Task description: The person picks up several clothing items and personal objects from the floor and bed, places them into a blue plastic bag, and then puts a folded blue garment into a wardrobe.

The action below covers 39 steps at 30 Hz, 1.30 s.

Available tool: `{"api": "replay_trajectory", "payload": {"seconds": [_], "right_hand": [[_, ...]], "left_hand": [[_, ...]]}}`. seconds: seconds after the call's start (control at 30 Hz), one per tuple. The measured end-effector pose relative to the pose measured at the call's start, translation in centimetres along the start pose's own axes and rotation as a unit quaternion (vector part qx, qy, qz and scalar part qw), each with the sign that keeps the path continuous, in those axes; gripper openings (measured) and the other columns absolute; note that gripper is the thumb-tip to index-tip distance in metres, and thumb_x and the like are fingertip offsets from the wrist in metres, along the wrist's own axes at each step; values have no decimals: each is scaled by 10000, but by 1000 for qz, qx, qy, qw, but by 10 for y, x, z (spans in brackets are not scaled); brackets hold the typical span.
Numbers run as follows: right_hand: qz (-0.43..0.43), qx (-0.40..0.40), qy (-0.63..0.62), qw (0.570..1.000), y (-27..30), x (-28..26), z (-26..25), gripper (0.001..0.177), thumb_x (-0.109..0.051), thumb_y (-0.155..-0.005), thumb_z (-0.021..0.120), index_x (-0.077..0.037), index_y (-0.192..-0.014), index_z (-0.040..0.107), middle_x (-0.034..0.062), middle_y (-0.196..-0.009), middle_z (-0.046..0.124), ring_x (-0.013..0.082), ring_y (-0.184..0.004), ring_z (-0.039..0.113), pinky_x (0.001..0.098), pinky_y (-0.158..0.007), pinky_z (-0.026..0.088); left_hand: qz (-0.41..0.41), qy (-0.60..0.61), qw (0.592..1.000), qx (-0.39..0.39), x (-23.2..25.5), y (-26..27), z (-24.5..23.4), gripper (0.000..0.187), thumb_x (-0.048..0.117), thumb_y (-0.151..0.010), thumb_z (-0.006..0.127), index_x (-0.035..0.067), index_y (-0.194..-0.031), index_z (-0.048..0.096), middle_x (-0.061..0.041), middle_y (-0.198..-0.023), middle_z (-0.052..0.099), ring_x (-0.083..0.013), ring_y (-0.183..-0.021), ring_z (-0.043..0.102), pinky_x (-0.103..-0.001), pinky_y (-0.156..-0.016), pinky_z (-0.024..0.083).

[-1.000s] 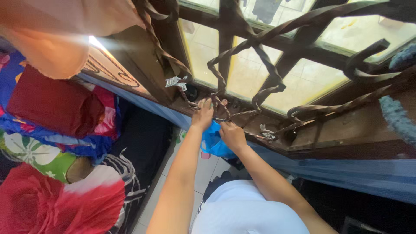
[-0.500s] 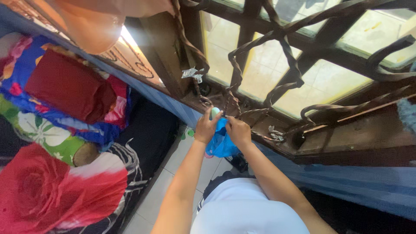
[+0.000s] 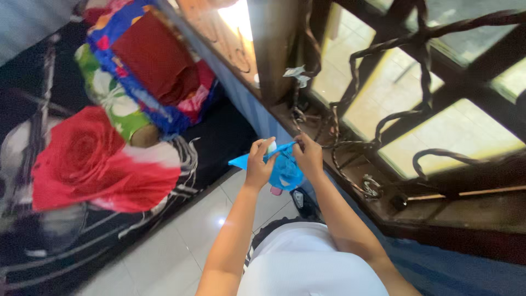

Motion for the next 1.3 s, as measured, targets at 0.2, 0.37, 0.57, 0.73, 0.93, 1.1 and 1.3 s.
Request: {"api": "replay_trajectory", "payload": {"seconds": [0.2, 0.37, 0.57, 0.73, 0.93, 1.1, 1.3], "right_hand": [[-260, -42, -46, 964, 26, -65, 5, 352, -161, -886, 722, -29, -1209, 670, 163, -1145, 644, 276, -1088, 621, 368, -875, 515], [-263, -113, 38, 957, 45, -86, 20, 335, -200, -842, 800, -87, -1148, 724, 128, -1052, 703, 276, -1059, 614, 378, -927, 477], [12, -235, -304, 923, 51, -67, 30, 326, -211, -928, 706, -48, -1206, 655, 40, -1020, 713, 127, -980, 595, 305, -862, 449], [102, -351, -402, 840, 76, -78, 32, 278, -270, -960, 649, -79, -1161, 643, 9, -1040, 702, 109, -969, 641, 290, -856, 482], [-92, -336, -125, 929, 99, -129, -9, 337, -303, -948, 679, -50, -1169, 708, 37, -1024, 655, 135, -910, 660, 311, -744, 587], [-137, -390, -54, 909, 111, -146, -24, 418, -168, -800, 833, -72, -1181, 690, 40, -1006, 675, 147, -896, 651, 310, -787, 555], [-233, -483, -63, 841, 119, -155, -34, 405, -112, -809, 839, -99, -1182, 680, 36, -1181, 584, 173, -976, 639, 321, -882, 547]], "left_hand": [[-121, 17, 991, 61, 23, 18, -28, 541, 133, -804, 826, 52, -1232, 505, -153, -1136, 644, -347, -967, 677, -411, -828, 542], [-17, -103, 991, 89, 64, 39, -47, 477, 77, -810, 785, 67, -1240, 578, -184, -1204, 666, -401, -1099, 657, -425, -907, 548], [-6, -95, 983, 157, 108, 59, -69, 663, 251, -753, 891, 63, -1299, 566, -175, -1133, 608, -349, -1016, 656, -414, -882, 544], [-16, -79, 987, 138, 123, 79, -75, 597, 236, -858, 813, 55, -1387, 603, -176, -1198, 650, -319, -1073, 684, -390, -917, 562], [-59, -152, 981, 103, 142, 102, -71, 528, 225, -884, 767, 8, -1333, 594, -194, -1290, 665, -351, -1080, 698, -402, -909, 570], [-12, -142, 984, 102, 162, 113, -74, 505, 237, -922, 760, 2, -1340, 601, -209, -1247, 686, -386, -1126, 688, -407, -929, 561], [-76, -38, 996, 40, 166, 121, -94, 529, 255, -864, 797, -19, -1293, 652, -192, -1171, 732, -330, -1057, 714, -384, -900, 550]]}}
Point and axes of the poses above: each hand's wrist, its own y-axis away from the middle knuckle, its own z-axis out of the palm, x = y × z, the point moved 4 cm from there along -y, towards the middle knuckle
